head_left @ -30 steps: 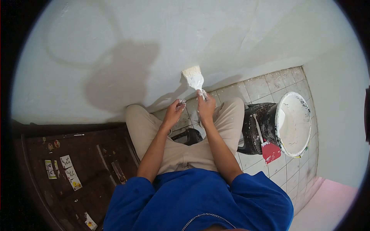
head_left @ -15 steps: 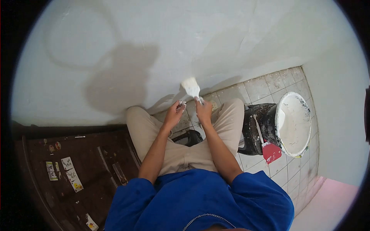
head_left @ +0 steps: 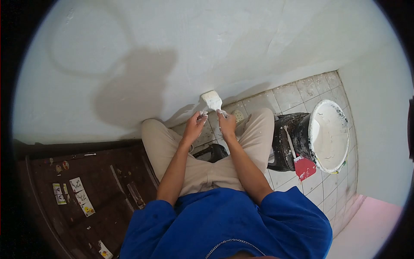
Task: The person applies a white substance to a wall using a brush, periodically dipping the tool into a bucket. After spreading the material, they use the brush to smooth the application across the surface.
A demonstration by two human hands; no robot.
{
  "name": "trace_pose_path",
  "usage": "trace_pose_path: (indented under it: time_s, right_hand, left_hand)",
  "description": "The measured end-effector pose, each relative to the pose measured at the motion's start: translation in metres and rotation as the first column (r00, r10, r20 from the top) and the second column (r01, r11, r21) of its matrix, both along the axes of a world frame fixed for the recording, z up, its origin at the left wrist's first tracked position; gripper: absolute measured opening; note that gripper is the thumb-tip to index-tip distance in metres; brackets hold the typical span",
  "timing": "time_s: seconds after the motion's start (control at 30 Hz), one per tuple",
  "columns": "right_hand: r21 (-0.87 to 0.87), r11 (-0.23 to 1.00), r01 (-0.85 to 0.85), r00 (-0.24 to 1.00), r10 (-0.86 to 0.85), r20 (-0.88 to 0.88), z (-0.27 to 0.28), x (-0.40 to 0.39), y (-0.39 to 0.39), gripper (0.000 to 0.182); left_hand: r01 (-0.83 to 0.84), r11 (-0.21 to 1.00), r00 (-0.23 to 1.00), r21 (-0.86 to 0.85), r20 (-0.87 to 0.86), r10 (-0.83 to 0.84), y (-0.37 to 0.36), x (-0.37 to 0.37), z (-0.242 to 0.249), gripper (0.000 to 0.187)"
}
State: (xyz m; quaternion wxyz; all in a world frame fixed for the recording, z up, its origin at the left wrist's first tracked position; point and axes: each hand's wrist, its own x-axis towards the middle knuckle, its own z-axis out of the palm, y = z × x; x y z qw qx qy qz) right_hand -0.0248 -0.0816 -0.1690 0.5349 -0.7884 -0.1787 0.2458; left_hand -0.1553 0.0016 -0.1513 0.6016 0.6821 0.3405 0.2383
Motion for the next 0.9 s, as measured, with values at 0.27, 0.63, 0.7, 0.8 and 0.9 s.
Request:
trace_pose_path:
  time_s: [0.27,0.63,0.7,0.8,0.9]
  right_hand:
    - [0.150,0.987,-0.064,0.991,0.045,0.127,0.060,-0.004,0.000,0.034]
    - [0.136,0.990,-0.046,0.988,0.025,0.152,0.062,-0.006,0.006,0.037]
    - [0.080,0.994,-0.068,0.979,0.051,0.195,0.033,-0.004,0.007,0.036]
    - [-0.027,0.999,-0.042,0.997,0.044,0.061,0.024,-0.006,0.002,0.035]
    - [0.138,0.990,0.013,0.999,-0.019,0.037,0.060,-0.011,-0.004,0.033]
  left_hand:
    - [0.009,1.000,1.000,0.010,-0.001,-0.009,0.005,-0.003,-0.009,0.022]
    - [-0.007,0.999,1.000,0.039,0.022,0.006,0.000,-0.001,-0.009,0.022]
    - [0.007,1.000,1.000,0.000,-0.029,-0.007,0.000,-0.002,-0.012,0.023]
    - [0.013,0.997,1.000,0.073,-0.021,-0.011,0.000,-0.002,-0.010,0.023]
    - [-0.003,1.000,0.999,0.010,-0.050,0.004,0.000,-0.003,0.005,0.023]
